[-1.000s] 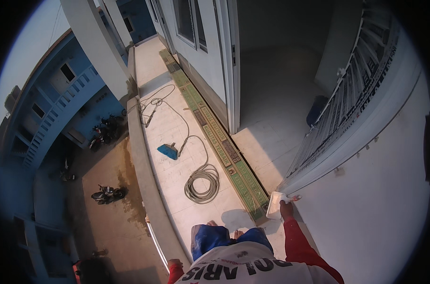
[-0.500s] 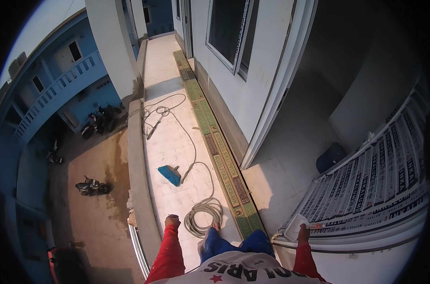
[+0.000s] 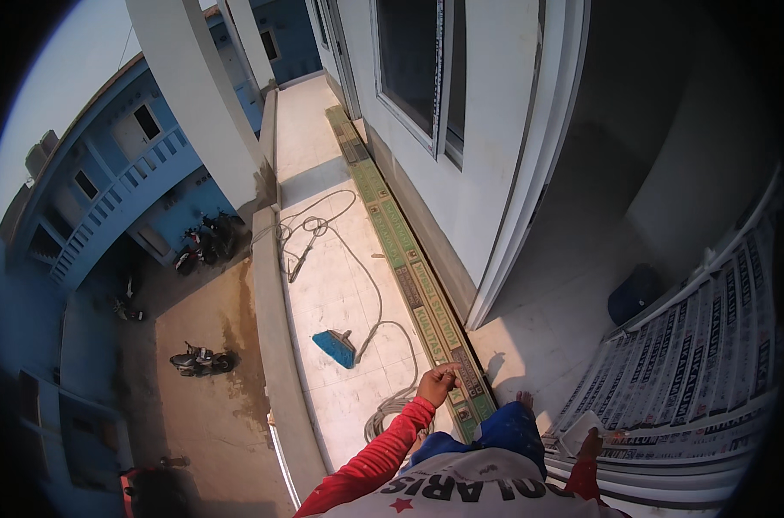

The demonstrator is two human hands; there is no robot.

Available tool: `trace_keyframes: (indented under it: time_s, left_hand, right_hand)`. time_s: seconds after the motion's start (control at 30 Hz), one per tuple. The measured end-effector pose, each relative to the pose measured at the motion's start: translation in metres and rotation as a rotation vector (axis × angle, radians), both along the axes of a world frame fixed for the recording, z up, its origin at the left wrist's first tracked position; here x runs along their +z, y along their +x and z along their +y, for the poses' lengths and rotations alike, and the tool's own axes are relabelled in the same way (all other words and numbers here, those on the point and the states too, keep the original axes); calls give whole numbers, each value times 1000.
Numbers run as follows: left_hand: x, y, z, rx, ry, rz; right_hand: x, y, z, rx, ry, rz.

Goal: The person walks through a hallway carrying a paint tray and brush, then pours white paint from a bucket into the tray. They repeatedly dip the brush into the paint and wipe it on the tray's ridges. Finally, they move a wooden ladder into position.

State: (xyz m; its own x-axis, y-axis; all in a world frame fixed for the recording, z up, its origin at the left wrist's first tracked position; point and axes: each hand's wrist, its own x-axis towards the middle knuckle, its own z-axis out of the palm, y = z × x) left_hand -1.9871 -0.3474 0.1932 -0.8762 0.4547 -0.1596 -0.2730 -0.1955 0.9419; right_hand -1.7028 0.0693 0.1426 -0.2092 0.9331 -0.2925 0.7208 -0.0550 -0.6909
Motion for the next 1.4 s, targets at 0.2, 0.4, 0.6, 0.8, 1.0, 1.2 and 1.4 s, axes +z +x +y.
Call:
trace_keyframes:
  time_s: [0.2,0.4,0.6,0.8,1.0,1.2,1.4]
  left_hand:
    - [4,-14,93,-227,5,-170]
    - [23,-80,191,-308,-287,3]
    - [95,-127,313,-297,-145,66]
    - [103,-156,371,-244,-85,-50]
    - [98,-223,414,-195,66,-230]
    - [107,-321,510,-171,-14,-130]
    - [193,-378,591,-492,293,-40]
  right_hand:
    - [-19,-75,78,-35,32,-98]
    - [-38,-150,160,57,-49,315]
    - [-26,-184,237,59,-35,147]
    - [-21,-202,274,-26,-12,129]
    - [-15,-236,281,82,110,-58]
    - [-6,-291,341,28,30,237]
    - [4,-344,401,-110,-4,246]
